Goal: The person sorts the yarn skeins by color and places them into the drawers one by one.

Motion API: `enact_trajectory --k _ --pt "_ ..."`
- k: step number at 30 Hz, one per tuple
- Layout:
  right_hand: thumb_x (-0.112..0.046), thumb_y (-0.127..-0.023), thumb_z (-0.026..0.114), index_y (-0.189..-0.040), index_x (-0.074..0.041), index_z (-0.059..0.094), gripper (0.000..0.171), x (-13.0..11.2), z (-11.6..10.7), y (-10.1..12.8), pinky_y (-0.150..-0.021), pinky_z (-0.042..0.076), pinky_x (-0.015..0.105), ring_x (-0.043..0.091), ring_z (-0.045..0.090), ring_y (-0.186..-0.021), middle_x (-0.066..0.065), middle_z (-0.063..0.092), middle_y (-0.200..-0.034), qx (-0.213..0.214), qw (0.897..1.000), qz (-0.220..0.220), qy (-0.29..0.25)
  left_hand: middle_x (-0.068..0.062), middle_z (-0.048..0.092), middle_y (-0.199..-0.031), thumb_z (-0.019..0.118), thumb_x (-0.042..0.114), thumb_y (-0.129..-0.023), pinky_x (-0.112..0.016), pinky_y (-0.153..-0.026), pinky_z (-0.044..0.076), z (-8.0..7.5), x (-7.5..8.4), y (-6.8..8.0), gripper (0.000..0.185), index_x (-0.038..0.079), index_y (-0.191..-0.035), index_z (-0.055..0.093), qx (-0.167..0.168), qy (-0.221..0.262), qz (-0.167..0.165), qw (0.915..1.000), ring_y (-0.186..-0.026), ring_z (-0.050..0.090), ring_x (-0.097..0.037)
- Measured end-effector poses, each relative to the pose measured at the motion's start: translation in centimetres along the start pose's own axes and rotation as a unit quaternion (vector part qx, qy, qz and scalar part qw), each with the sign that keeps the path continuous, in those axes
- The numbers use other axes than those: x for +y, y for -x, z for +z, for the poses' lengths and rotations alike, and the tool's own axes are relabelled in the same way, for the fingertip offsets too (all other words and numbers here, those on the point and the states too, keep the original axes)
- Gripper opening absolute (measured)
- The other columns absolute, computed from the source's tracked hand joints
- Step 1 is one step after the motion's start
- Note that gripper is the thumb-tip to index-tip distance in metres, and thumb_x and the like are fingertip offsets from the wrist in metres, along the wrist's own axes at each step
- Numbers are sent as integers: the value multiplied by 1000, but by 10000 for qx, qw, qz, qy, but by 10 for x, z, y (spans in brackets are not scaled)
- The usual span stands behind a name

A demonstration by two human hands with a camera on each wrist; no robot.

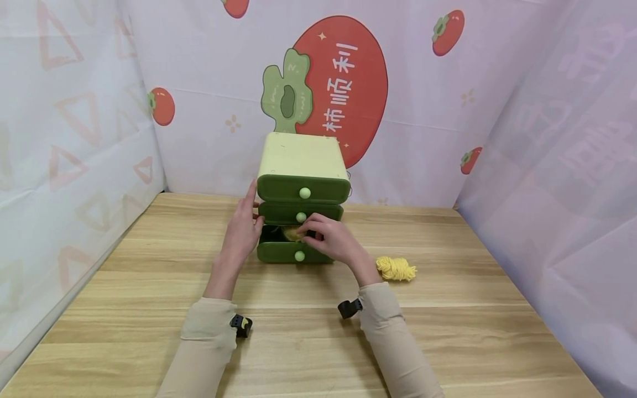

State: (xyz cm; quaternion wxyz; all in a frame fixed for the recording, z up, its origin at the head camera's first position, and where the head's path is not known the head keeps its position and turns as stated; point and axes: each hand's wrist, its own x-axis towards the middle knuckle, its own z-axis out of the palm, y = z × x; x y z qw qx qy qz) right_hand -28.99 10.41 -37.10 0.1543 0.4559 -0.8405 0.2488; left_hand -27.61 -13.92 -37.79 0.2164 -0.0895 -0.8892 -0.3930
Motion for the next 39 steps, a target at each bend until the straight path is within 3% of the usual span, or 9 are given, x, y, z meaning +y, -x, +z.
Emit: enact_trajectory --k 9,18,23,28,35,39 --pt "-18 -93 71 -109 -10 75 18 10 -19 9 -69 51 26 10 57 -76 2 68 -103 -360 9964 679 -364 -23 53 -125 54 -4 -96 -50 -85 56 0 0 0 89 29 -161 4 -44 -5 -37 10000 -102 66 -39" --pt "-16 -92 72 -110 -9 73 20 24 -38 19 -74 54 37 19 62 -78 7 72 -104 -312 9925 1039 -555 -22 53 -126 55 -2 -97 -49 -86 56 0 0 0 87 28 -162 5 -66 36 -108 9999 -103 66 -38" --pt "-17 -92 71 -113 -9 73 22 34 -50 33 -73 50 30 20 60 -81 6 72 -103 -411 9852 1473 -768 -22 52 -127 55 -2 -97 -50 -86 55 0 1 -1 87 28 -162 5 -103 35 -144 9998 -104 66 -38" --pt "-19 -93 70 -115 -9 73 25 45 -61 46 -64 50 29 18 59 -73 5 71 -103 -343 9758 1938 -955 -25 51 -129 54 -2 -97 -50 -86 55 0 2 -1 89 31 -161 3 -165 86 -179 9997 -105 66 -38" --pt "-22 -93 71 -114 -13 73 23 53 -66 57 -65 48 28 20 58 -73 7 72 -105 -311 9730 2104 -899 -25 51 -129 53 0 -97 -51 -86 55 0 0 0 89 34 -161 1 -182 111 -215 9995 -106 65 -39" --pt "-22 -92 71 -114 -13 73 24 55 -69 65 -63 50 30 22 57 -68 8 71 -107 -443 9639 2414 -1031 -25 51 -128 53 0 -97 -51 -87 55 1 0 0 89 34 -161 2 -167 95 -186 9996 -106 65 -39"
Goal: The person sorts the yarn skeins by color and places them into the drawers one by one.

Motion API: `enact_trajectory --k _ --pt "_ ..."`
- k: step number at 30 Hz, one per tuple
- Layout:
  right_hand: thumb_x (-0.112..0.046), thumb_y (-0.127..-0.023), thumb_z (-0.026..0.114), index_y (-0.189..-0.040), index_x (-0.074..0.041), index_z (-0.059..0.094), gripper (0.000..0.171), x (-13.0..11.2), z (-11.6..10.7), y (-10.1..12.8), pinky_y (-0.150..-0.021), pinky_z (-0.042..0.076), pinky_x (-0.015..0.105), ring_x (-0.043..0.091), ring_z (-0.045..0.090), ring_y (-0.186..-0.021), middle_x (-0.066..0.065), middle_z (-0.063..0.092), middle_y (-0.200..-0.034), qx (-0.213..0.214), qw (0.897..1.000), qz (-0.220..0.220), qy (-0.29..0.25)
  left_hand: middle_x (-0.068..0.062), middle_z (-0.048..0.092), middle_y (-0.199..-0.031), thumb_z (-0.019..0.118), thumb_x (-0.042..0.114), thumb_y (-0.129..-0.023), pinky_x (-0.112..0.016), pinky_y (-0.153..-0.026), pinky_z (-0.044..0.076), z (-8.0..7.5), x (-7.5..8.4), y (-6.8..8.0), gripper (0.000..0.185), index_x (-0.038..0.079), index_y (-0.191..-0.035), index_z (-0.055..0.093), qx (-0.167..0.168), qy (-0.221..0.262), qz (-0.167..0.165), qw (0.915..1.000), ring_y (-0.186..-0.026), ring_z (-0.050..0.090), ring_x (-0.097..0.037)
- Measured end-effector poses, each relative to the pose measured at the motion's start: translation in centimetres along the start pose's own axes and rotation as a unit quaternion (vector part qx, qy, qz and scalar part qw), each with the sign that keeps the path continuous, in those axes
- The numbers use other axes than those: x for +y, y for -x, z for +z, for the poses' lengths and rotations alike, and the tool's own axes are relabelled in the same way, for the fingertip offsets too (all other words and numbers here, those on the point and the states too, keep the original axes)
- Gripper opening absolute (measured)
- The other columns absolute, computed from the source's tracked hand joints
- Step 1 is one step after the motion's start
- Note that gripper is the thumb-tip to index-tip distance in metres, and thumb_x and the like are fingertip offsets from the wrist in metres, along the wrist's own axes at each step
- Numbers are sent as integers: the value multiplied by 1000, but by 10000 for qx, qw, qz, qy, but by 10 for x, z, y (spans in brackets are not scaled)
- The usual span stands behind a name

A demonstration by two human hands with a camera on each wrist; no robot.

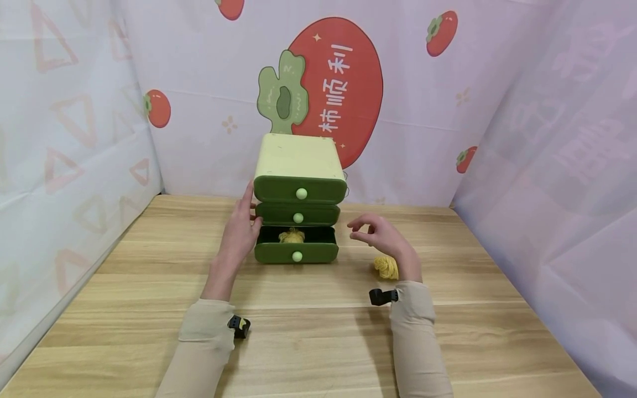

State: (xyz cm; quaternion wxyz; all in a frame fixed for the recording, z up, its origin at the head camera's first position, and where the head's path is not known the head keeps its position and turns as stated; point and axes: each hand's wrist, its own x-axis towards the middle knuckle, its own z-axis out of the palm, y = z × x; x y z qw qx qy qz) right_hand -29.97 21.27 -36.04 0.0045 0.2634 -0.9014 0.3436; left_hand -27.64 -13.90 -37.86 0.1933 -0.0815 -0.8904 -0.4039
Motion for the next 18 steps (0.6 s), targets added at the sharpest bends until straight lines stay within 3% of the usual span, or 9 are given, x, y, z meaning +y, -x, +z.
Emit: enact_trajectory --k 3,6,12,18 --pt "-22 -91 72 -117 -13 72 27 6 -4 7 -64 51 32 24 57 -67 9 70 -107 -116 9993 341 -88 -25 51 -129 53 -1 -97 -51 -87 55 1 0 0 89 34 -161 2 -3 3 12 10000 -105 65 -39" --pt "-24 -90 74 -119 -14 71 31 14 -10 14 -70 49 33 24 57 -76 9 70 -108 -160 9982 583 2 -25 50 -129 54 -1 -97 -51 -87 55 1 0 0 89 34 -161 2 -7 20 2 10000 -106 65 -39" --pt "-28 -90 73 -124 -11 69 38 30 -20 26 -83 43 35 23 54 -94 11 69 -114 -319 9955 878 170 -24 50 -130 53 0 -97 -50 -88 55 1 0 0 89 33 -161 2 -3 62 -25 10000 -106 64 -38" --pt "-22 -90 73 -128 -6 65 43 39 -28 37 -84 44 36 27 55 -97 19 66 -122 -637 9919 1097 71 -24 50 -130 54 0 -97 -49 -87 55 0 0 0 89 34 -161 1 -1 78 -5 10000 -106 64 -38"
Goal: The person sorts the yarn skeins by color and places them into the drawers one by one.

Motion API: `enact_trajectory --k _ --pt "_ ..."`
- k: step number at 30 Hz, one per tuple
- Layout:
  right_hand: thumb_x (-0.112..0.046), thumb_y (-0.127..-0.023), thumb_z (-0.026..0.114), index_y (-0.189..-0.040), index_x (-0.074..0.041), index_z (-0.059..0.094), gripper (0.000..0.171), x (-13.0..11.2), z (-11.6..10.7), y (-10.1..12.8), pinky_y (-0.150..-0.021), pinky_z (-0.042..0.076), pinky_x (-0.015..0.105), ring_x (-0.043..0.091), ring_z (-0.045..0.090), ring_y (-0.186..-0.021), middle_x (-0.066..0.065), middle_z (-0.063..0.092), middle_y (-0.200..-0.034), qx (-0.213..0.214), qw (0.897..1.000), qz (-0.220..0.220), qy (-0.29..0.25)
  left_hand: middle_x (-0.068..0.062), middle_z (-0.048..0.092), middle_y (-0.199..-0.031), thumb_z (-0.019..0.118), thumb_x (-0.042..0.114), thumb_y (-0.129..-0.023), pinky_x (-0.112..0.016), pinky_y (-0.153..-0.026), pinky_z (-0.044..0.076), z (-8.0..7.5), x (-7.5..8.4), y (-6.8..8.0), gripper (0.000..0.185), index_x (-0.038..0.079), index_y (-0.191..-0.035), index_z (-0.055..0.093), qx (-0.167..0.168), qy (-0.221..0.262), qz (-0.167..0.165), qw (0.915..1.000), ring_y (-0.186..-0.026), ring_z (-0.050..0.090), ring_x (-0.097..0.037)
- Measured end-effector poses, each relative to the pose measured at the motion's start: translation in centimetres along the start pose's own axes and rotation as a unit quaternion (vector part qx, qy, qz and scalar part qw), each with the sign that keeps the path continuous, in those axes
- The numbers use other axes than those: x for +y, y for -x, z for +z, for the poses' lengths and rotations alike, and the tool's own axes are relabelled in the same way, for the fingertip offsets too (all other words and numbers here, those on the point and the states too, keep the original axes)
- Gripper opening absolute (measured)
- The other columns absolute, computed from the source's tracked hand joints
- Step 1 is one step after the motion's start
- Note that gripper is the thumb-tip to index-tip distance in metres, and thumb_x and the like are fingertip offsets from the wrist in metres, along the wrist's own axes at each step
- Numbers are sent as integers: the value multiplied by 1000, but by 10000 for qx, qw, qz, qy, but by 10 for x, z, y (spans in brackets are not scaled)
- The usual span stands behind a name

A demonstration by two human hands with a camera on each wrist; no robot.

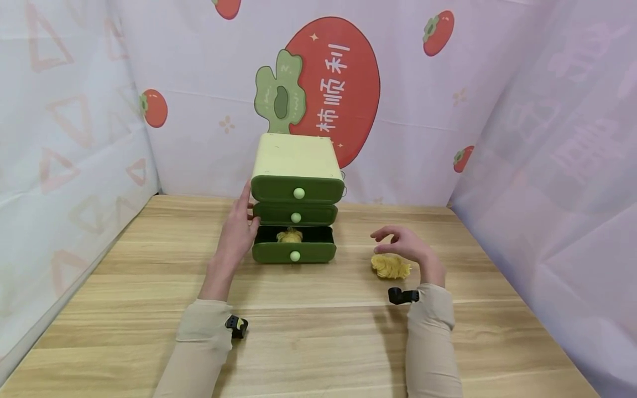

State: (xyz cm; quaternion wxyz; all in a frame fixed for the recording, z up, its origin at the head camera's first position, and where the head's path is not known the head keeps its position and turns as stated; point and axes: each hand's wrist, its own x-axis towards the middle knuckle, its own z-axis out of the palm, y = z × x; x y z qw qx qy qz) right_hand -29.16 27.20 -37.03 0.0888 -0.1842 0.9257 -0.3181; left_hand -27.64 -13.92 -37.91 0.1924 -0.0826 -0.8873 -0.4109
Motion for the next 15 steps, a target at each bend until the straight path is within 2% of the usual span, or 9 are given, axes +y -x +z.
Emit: enact_trajectory --k 7,15 --pt "-26 -88 75 -135 -10 62 51 6 -2 4 -95 47 43 33 56 -116 16 62 -129 -609 9977 309 26 -26 49 -132 54 0 -97 -50 -87 55 0 -2 -1 90 35 -161 1 -5 -22 -27 10000 -105 64 -38" --pt "-20 -87 76 -136 -6 60 53 15 0 4 -104 43 54 38 53 -124 19 60 -131 -1082 9932 430 54 -26 49 -131 54 1 -97 -50 -87 55 0 -1 -1 90 36 -160 0 -37 -51 -9 10000 -105 64 -38"
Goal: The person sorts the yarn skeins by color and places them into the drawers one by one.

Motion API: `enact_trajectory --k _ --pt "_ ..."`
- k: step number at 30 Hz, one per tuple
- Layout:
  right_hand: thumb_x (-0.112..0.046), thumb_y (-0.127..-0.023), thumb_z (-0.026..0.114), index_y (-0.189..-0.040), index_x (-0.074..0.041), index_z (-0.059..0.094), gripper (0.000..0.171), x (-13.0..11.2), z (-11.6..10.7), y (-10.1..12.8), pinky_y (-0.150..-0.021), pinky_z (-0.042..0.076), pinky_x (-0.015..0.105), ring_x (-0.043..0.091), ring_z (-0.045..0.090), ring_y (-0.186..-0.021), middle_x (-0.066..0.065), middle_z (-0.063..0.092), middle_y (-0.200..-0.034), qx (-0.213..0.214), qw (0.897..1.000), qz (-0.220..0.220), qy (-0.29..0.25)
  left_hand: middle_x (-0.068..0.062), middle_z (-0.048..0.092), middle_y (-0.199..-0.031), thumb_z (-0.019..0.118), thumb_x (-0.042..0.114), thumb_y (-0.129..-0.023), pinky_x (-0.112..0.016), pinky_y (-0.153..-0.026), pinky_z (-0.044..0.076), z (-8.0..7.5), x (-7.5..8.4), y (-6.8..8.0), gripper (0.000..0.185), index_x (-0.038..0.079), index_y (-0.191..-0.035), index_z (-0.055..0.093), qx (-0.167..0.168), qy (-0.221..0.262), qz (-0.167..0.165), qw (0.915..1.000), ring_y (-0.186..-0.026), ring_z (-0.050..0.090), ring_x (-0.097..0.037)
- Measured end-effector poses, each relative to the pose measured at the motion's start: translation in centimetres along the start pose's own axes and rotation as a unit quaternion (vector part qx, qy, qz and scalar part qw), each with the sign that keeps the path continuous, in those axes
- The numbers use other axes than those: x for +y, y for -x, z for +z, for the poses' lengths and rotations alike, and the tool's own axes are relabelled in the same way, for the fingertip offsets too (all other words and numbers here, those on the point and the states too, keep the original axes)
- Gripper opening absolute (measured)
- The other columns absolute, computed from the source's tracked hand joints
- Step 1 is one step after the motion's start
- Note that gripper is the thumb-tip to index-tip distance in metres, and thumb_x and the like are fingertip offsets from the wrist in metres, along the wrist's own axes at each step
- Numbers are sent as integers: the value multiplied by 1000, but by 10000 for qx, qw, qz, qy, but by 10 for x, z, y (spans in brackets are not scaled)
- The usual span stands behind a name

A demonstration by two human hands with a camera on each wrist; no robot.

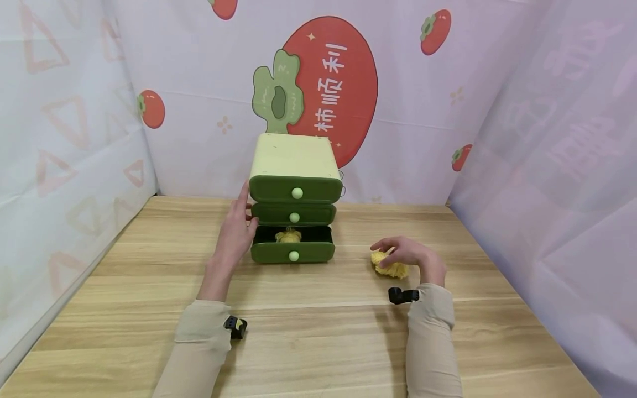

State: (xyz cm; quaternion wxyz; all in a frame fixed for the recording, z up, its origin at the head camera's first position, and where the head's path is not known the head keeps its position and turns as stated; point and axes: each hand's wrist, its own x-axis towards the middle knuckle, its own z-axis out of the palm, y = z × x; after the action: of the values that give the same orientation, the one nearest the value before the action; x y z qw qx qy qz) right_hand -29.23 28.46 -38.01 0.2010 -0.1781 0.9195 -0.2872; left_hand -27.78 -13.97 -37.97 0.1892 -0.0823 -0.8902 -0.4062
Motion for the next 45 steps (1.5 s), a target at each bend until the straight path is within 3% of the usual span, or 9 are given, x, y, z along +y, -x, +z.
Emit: enact_trajectory --k 13,22,30,45 --pt "-15 -87 73 -121 -10 71 34 -2 0 -4 -97 48 41 23 60 -112 7 70 -122 199 9996 144 99 -24 50 -129 54 1 -97 -49 -87 56 0 0 -1 88 32 -161 2 2 8 32 10000 -105 64 -38" --pt "-11 -88 71 -115 -9 74 27 -5 2 -6 -92 51 39 21 62 -106 8 72 -116 480 9988 16 40 -23 50 -130 54 1 -97 -49 -88 55 0 0 -2 88 33 -161 2 -16 21 -33 10000 -105 64 -37" --pt "-11 -89 70 -116 -9 74 27 -11 3 -12 -83 50 29 16 62 -95 8 73 -113 706 9973 -188 48 -22 49 -130 53 2 -98 -49 -87 55 0 0 -1 87 33 -161 1 -18 9 -37 10000 -106 63 -37" --pt "-10 -89 72 -112 -8 76 23 -34 8 -22 -75 50 28 18 60 -90 8 73 -105 1236 9893 -777 24 -23 50 -129 54 1 -97 -49 -87 56 0 -1 -1 89 34 -161 2 30 15 14 10000 -105 65 -38"
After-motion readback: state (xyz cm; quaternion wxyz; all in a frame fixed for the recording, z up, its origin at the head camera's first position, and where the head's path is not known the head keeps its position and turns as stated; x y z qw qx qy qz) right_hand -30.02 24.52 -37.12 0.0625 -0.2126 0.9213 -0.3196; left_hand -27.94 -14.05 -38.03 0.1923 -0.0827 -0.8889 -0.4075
